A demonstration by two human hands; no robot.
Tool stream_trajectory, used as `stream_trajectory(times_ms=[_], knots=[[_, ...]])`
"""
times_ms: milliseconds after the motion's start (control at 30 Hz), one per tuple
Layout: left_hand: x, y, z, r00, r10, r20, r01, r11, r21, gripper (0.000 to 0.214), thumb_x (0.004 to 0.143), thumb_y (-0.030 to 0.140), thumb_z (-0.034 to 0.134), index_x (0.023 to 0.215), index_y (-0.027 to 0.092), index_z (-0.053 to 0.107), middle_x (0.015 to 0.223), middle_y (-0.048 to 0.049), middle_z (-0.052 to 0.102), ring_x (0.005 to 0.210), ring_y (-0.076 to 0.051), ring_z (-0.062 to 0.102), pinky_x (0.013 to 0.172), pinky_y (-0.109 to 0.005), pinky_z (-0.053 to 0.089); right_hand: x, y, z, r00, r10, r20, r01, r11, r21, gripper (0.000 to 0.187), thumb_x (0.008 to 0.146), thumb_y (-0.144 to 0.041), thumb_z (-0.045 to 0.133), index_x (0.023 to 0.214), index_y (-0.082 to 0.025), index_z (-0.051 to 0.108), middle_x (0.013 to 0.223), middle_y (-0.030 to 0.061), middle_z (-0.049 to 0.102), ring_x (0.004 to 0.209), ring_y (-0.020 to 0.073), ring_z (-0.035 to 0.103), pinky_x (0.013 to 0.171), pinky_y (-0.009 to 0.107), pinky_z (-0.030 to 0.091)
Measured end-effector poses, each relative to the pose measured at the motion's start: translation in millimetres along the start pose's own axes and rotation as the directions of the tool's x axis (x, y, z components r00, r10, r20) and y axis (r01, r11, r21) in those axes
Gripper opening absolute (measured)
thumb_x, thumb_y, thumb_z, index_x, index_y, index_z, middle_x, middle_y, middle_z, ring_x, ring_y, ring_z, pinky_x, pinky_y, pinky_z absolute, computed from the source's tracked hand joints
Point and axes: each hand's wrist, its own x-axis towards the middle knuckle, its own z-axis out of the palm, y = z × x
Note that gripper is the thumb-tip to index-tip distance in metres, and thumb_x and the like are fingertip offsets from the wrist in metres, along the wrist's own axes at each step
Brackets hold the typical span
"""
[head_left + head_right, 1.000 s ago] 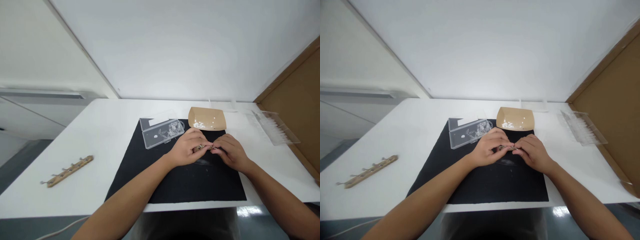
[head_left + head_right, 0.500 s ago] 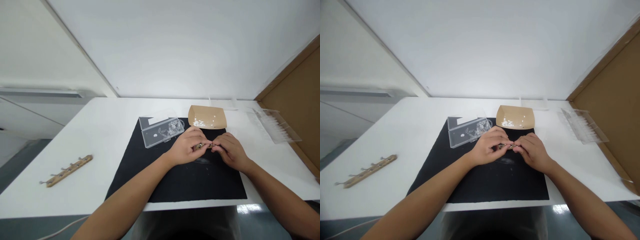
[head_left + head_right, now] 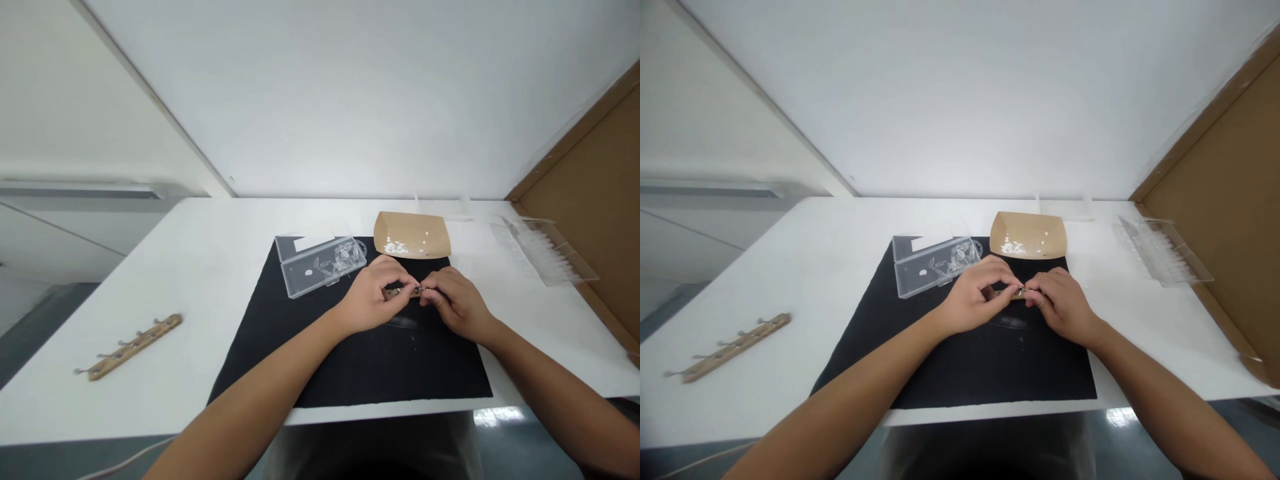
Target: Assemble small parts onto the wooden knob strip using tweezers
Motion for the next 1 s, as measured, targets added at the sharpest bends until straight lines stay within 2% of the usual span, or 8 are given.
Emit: stream_trajectory(times_ms=[100,200,267,400,567,800,1000], knots=[[-1.2,-2.1,-0.9,0.986,-0.148,0.075,0.158,0.973,-0.168,0.020,0.097,0.033,0.070,0.095,0.016,0.081,0.091,-0.0088,0.071,0.081,-0.016,0.068,0.048,-0.017,0.054,0.4,-3.3,-1.3,0.999,0.041,0.006,-0.042,0.998,0.055,0.026,0.111,-0.031,0.048,0.091,-0.025,0.063,0.079,-0.0007,0.071,0.074,0.0172,0.064,0.078,0.035,0.046],[-1.7,-4.0,-1.9,0.964,-0.221,0.149,0.258,0.910,-0.324,0.025,0.095,0.038,0.074,0.101,0.016,0.082,0.098,-0.0089,0.069,0.073,-0.012,0.069,0.045,-0.015,0.058,0.5,-5.5,-2.1,0.996,0.089,0.008,-0.089,0.991,0.100,0.026,0.111,-0.032,0.049,0.091,-0.026,0.065,0.078,-0.0009,0.071,0.076,0.0172,0.064,0.078,0.033,0.047],[-1.5,-5.1,-2.8,0.956,-0.234,0.176,0.285,0.883,-0.372,0.027,0.093,0.040,0.077,0.103,0.015,0.082,0.100,-0.0090,0.069,0.076,-0.013,0.070,0.046,-0.015,0.061,0.4,-5.8,-2.3,0.995,0.097,0.008,-0.097,0.989,0.115,0.025,0.110,-0.031,0.051,0.091,-0.026,0.065,0.078,-0.0013,0.070,0.077,0.0169,0.064,0.078,0.033,0.047],[-0.4,-6.4,-4.5,0.949,-0.243,0.199,0.303,0.876,-0.374,0.030,0.091,0.042,0.079,0.103,0.015,0.082,0.100,-0.0096,0.069,0.081,-0.016,0.071,0.046,-0.017,0.063,0.6,-3.4,-2.2,0.999,0.043,0.001,-0.043,0.995,0.089,0.023,0.110,-0.027,0.050,0.091,-0.025,0.064,0.077,-0.0026,0.069,0.074,0.0155,0.063,0.078,0.033,0.045],[-0.1,-8.1,-4.8,0.946,-0.243,0.212,0.307,0.882,-0.358,0.030,0.092,0.042,0.078,0.104,0.015,0.081,0.102,-0.0093,0.069,0.080,-0.014,0.071,0.048,-0.016,0.063,-0.6,3.8,-0.7,0.998,-0.058,-0.031,0.058,0.998,-0.023,0.016,0.109,-0.026,0.053,0.096,-0.025,0.062,0.076,-0.0024,0.068,0.070,0.0160,0.061,0.081,0.036,0.042],[-1.8,-10.7,-5.1,0.940,-0.249,0.233,0.319,0.883,-0.345,0.029,0.092,0.041,0.078,0.104,0.015,0.080,0.106,-0.0089,0.066,0.077,-0.012,0.070,0.048,-0.016,0.062,-0.7,7.1,1.3,0.990,-0.131,-0.046,0.129,0.990,-0.049,0.008,0.108,-0.023,0.056,0.102,-0.024,0.062,0.076,-0.0025,0.068,0.071,0.0159,0.061,0.082,0.036,0.041],[-0.9,-9.4,-4.2,0.929,-0.290,0.228,0.353,0.879,-0.320,0.033,0.091,0.045,0.078,0.104,0.015,0.079,0.106,-0.0093,0.066,0.082,-0.015,0.069,0.047,-0.016,0.061,-1.4,11.7,4.0,0.989,-0.139,-0.057,0.136,0.989,-0.057,0.004,0.106,-0.021,0.059,0.105,-0.023,0.063,0.078,-0.0019,0.069,0.073,0.0161,0.063,0.083,0.036,0.042]])
